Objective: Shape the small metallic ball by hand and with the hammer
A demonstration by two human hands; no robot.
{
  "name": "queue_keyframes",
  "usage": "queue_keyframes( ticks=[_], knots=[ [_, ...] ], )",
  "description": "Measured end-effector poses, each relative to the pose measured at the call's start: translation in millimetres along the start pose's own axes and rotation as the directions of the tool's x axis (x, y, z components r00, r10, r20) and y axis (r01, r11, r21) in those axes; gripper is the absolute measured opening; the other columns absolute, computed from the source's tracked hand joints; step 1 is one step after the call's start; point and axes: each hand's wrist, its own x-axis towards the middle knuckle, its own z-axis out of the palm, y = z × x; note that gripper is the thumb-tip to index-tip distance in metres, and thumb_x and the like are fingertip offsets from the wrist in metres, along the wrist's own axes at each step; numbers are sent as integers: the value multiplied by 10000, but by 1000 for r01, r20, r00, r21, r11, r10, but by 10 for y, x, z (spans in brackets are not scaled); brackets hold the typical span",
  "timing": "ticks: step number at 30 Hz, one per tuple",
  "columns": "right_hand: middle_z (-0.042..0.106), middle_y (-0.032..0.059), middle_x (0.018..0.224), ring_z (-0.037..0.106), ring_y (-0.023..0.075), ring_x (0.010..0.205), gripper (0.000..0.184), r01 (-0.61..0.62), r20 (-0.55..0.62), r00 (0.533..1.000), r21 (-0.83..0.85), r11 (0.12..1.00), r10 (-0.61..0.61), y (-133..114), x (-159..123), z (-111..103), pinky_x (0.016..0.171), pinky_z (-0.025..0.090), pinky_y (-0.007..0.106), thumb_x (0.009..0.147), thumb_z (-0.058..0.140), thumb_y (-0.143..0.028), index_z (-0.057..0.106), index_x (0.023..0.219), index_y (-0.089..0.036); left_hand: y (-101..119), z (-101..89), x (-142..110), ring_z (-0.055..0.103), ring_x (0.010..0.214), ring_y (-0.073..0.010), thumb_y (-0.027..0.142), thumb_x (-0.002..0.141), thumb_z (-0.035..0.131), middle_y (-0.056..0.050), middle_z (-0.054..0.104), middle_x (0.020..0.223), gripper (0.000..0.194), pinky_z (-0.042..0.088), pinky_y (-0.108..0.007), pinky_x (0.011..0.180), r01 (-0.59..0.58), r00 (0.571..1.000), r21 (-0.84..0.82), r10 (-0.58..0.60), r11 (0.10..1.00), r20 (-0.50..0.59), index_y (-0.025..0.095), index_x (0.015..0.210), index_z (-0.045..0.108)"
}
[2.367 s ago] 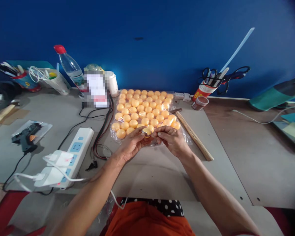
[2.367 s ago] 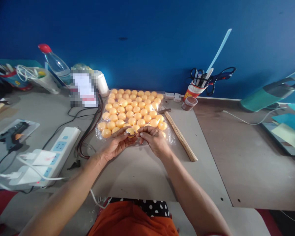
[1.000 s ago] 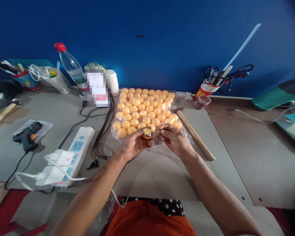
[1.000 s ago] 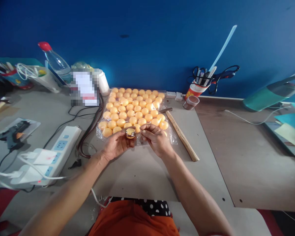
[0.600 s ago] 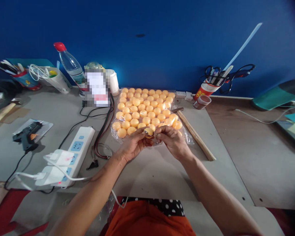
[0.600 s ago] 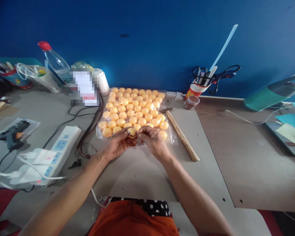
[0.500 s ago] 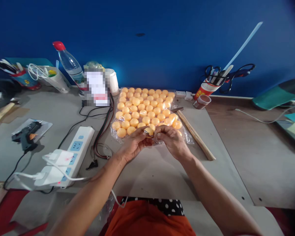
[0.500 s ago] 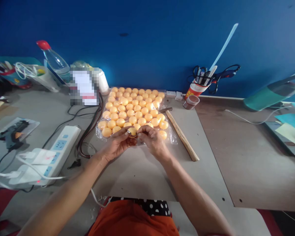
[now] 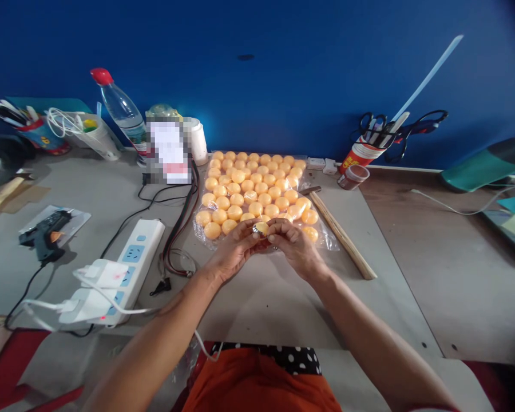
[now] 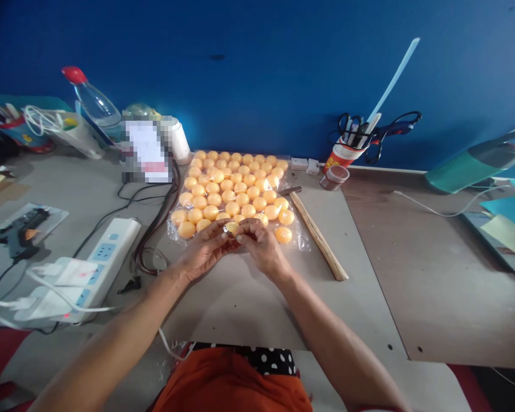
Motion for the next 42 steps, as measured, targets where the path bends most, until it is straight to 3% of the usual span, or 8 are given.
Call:
queue_keyframes(
  ticks=[7, 12, 23, 42],
  knots=[
    [609, 39, 956, 566, 176, 850, 115, -34, -3, 999, 39, 999, 34, -27, -7, 11, 781, 488, 324, 740, 686, -309, 669, 742, -195, -4, 20, 0, 683, 824, -139, 228, 661, 883, -29, 708, 973, 477, 536, -334, 859, -14, 1000, 5, 14, 1000, -4, 159, 1051, 617],
    [615, 48, 1008, 580, 184, 895, 105, -28, -12, 1000, 12, 1000, 28, 7, -4, 2, 806, 493, 327, 751, 676, -296, 675, 762, -192, -5, 27, -1, 676, 818, -139, 245, 630, 903, -23, 711, 926, 506, 530, -302, 821, -18, 999, 16, 18, 1000, -34, 157, 1045, 627],
    [618, 26, 902, 581, 160, 782, 110, -79, 1, 997, 48, 996, 79, 17, -15, 21, 744, 530, 324, 749, 667, -298, 643, 736, -192, -38, 33, -2, 662, 854, -166, 302, 635, 896, -30, 711, 944, 482, 531, -372, 882, -65, 996, 91, 69, 994, -50, 171, 1021, 637],
    [636, 21, 793, 597, 169, 746, 71, -93, -65, 993, 23, 995, 94, 69, -13, 87, 711, 540, 329, 731, 642, -258, 624, 697, -198, -105, 6, -17, 633, 895, -156, 401, 710, 842, -60, 685, 1085, 508, 525, -311, 847, -136, 980, 289, 171, 948, -97, 177, 1105, 616]
  ],
)
